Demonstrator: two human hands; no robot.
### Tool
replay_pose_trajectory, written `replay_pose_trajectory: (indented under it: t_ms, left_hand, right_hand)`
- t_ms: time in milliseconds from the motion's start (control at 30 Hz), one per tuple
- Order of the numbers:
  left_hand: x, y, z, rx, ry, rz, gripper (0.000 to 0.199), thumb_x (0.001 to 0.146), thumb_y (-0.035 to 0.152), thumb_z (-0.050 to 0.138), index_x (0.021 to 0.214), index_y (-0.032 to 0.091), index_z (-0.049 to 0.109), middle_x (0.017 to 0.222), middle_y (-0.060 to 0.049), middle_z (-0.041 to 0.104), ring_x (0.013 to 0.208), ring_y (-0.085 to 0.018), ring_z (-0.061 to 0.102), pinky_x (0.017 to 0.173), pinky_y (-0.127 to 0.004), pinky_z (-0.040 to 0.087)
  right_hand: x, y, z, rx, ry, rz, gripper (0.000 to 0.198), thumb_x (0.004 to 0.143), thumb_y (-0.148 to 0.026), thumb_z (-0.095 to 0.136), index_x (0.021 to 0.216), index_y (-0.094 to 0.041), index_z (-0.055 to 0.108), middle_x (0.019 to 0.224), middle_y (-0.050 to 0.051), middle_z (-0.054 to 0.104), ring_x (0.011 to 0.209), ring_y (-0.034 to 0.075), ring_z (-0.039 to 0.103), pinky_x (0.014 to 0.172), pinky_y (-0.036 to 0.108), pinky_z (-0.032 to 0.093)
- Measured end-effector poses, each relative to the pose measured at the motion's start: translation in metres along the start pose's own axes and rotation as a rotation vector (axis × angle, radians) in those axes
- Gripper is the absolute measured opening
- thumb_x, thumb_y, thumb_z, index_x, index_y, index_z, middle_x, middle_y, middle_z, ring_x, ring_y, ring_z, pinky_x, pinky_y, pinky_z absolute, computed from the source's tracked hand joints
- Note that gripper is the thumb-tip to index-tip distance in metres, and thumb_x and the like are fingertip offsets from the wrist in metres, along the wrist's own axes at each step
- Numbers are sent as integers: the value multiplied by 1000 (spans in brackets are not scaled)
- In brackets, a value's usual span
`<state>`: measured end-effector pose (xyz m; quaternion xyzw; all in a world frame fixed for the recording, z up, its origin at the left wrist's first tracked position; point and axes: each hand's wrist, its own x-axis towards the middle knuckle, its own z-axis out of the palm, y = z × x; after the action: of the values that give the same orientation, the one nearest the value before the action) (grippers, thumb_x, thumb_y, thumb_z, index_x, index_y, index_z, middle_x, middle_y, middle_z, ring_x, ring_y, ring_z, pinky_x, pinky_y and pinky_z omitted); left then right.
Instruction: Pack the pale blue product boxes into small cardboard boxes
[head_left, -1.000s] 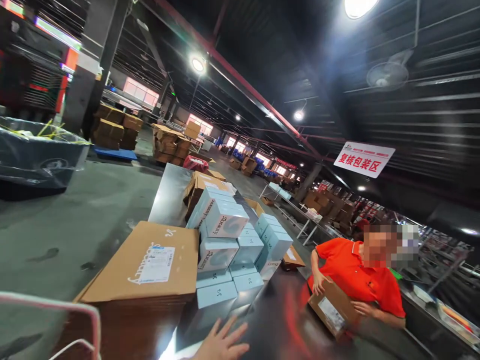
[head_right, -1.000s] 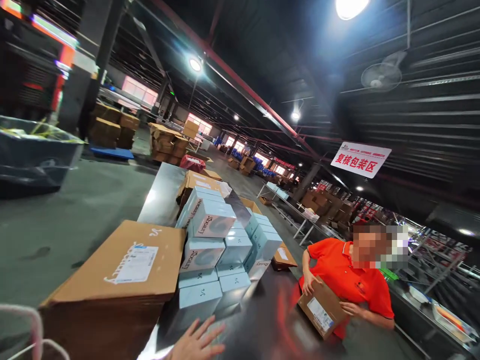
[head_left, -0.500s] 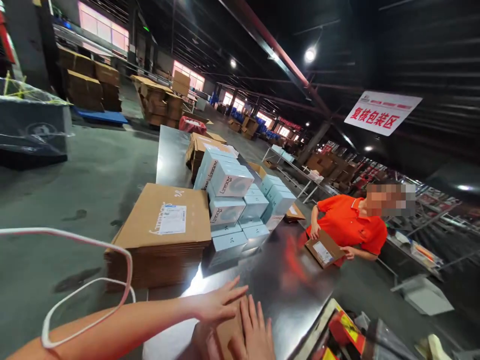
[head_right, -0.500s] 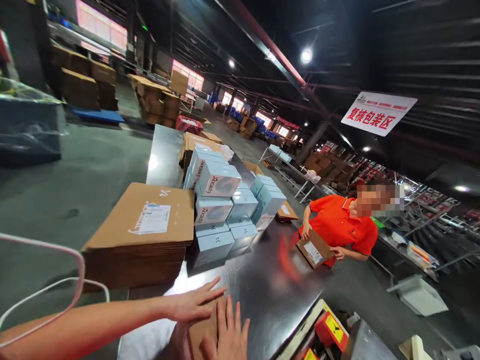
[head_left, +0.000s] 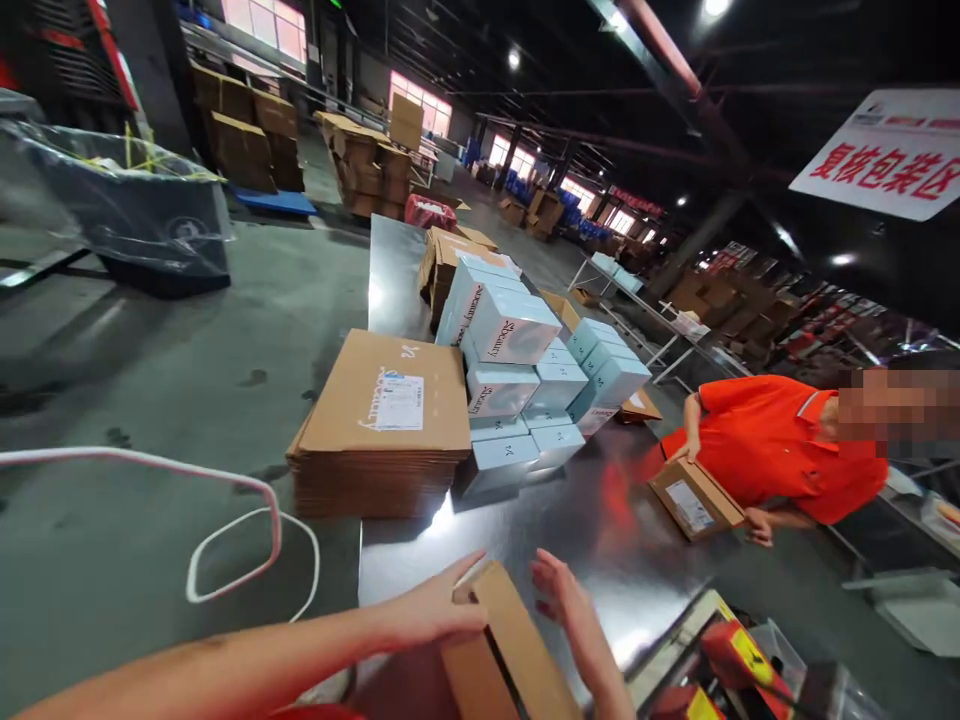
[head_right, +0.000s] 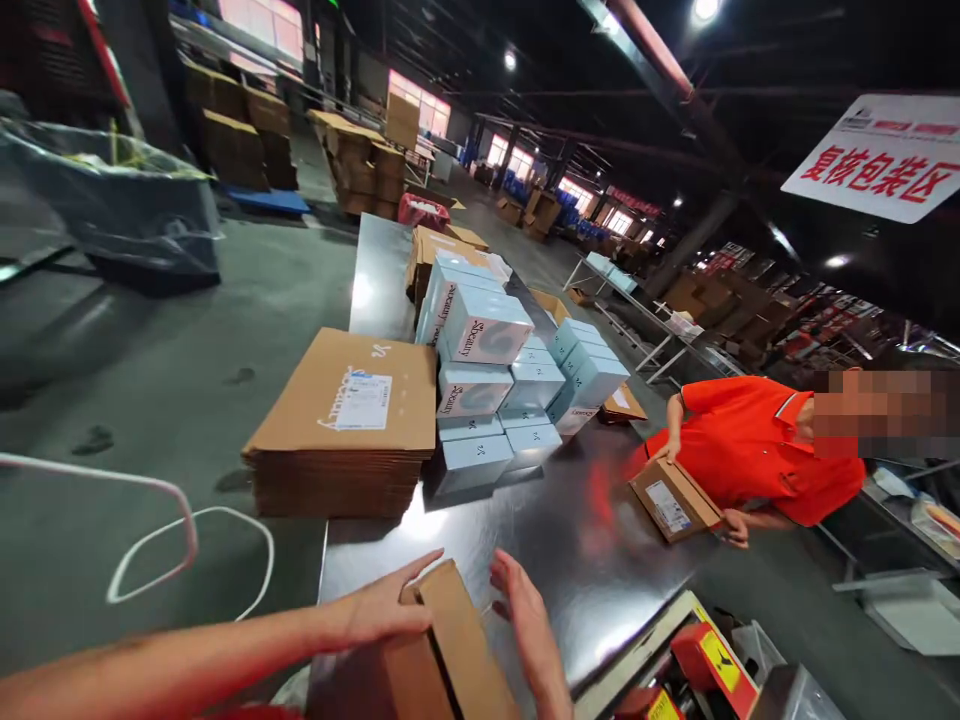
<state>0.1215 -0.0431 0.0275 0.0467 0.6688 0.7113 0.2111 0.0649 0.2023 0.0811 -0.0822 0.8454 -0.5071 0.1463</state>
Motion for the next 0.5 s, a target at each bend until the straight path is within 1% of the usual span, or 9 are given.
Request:
replay_pose_trajectory:
  t_ms: [67,133,167,233,300,333,400,433,500]
  left_hand:
    - [3,18,0,57,42,25,113,75,50,73,166,10,20,155,-19,53,140,-39,51,115,-44,44]
    - [13,34,0,88,22,60,103,78,56,72,163,13,34,165,-15,41,149,-38,39,123,-42,34]
    - [19,39,0,75,-3,56,91,81,60,68,158,16,45,164,-12,44,149,-37,40,123,-42,34]
    - [38,47,-2,33,-40,6,72,91,68,49,140,19,65,150,-11,60,140,-38,50,116,-48,42]
    - [60,51,-3,6,-46,-34,67,93,68,42,123,17,73,139,-13,67,132,-38,55,110,-53,45]
    - [72,52,-4,-2,-59,-41,61,88,65,53,119,17,74,137,-13,67,130,-37,56,109,-52,44]
    - [92,55,-3,-11,-127,-33,54,67,45,79,114,18,76,130,-9,71,126,-34,58,108,-44,45]
    - [100,56,-1,-19,-178,-29,52,59,34,82,109,19,77,122,-6,74,121,-32,61,103,-39,47]
    - [109,55,2,-43,-270,-46,38,57,26,76,94,20,81,99,-2,77,103,-28,66,87,-33,51]
  right_hand:
    - [-6,-22,-13,-88,-100,-51,60,93,-65,51,140,-29,66,148,10,61,140,27,54,115,40,44]
    - [-14,-31,-21,-267,-145,-107,68,85,-51,65,150,-30,55,159,6,49,149,27,43,125,39,31]
    - [-17,-31,-23,-332,-129,-120,72,84,-45,67,153,-30,51,160,5,47,150,27,41,126,38,30]
    - [-22,-21,-24,-336,-34,-113,75,91,-43,59,161,-28,36,153,7,56,143,25,51,122,37,38]
    - [-21,-8,-25,-265,71,-106,73,99,-47,46,165,-24,26,139,10,67,129,24,64,113,35,48]
    - [-20,-4,-26,-250,111,-107,72,100,-49,44,164,-22,28,137,11,69,127,24,66,110,35,50]
    - [-17,0,-27,-286,149,-111,64,99,-51,45,155,-21,49,140,12,66,131,25,63,110,33,50]
    - [-16,-2,-28,-313,148,-106,59,98,-52,45,146,-21,60,142,11,65,133,26,61,110,33,50]
    - [-14,-8,-29,-333,125,-91,55,98,-53,43,131,-21,71,135,10,69,130,26,63,108,32,52]
